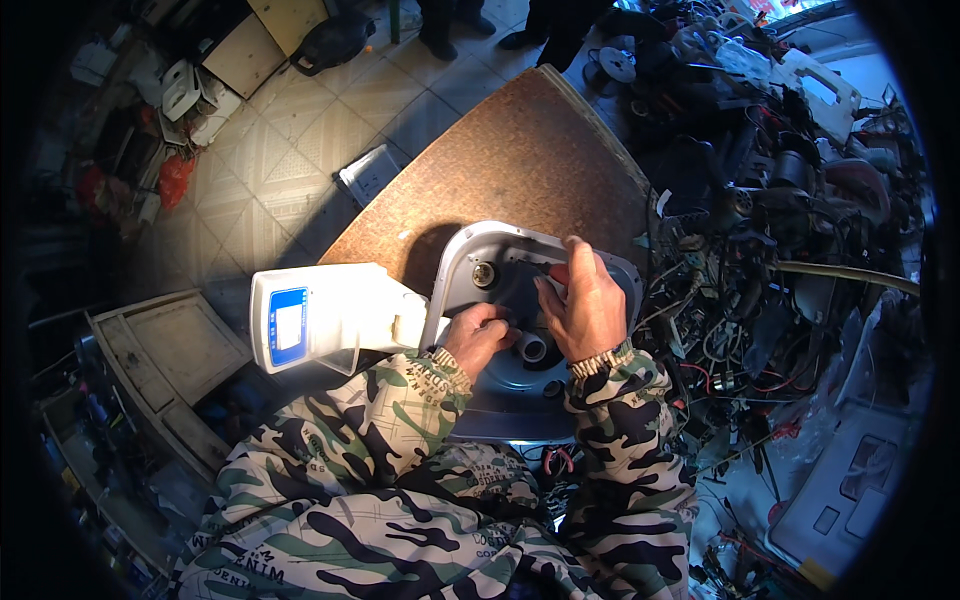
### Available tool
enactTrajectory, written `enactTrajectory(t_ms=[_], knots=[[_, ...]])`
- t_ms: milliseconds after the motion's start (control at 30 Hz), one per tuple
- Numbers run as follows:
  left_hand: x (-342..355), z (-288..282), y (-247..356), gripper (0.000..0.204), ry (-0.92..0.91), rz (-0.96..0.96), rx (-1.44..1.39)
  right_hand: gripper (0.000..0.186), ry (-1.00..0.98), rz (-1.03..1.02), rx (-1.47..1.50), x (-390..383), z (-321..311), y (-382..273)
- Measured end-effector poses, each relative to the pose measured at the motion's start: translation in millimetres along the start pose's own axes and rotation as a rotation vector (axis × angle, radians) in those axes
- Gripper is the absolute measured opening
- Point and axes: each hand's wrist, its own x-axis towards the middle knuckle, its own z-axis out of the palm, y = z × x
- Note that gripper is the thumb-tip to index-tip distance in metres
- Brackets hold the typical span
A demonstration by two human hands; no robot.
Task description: The person disassembles a portable gas stove by removing the top cover and burner grates. They then use a screwdriver to remove screws from the base and detach the control panel, exposing the internal components.
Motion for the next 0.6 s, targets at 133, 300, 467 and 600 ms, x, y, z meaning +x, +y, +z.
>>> enactTrajectory(t_ms=[133,300,467,600], knots=[[2.0,-1.1,1.2,0.029,0.011,-0.009,0.038,0.016,-0.24,0.235,-0.392,18.9,-7.3,-21.7],[0.3,5.4,-0.6,0.028,0.029,-0.017,0.005,0.021,-0.102,-0.293,-0.211,18.1,-10.7,-8.2],[1.9,5.1,-0.4,0.028,-0.013,-0.006,0.04,0.033,-0.232,0.126,-0.426,14.2,-14.1,-11.1],[2.0,-5.4,-0.8,0.028,0.027,0.02,0.027,0.042,-0.168,-0.233,-0.299,10.4,-10.5,-3.8]])
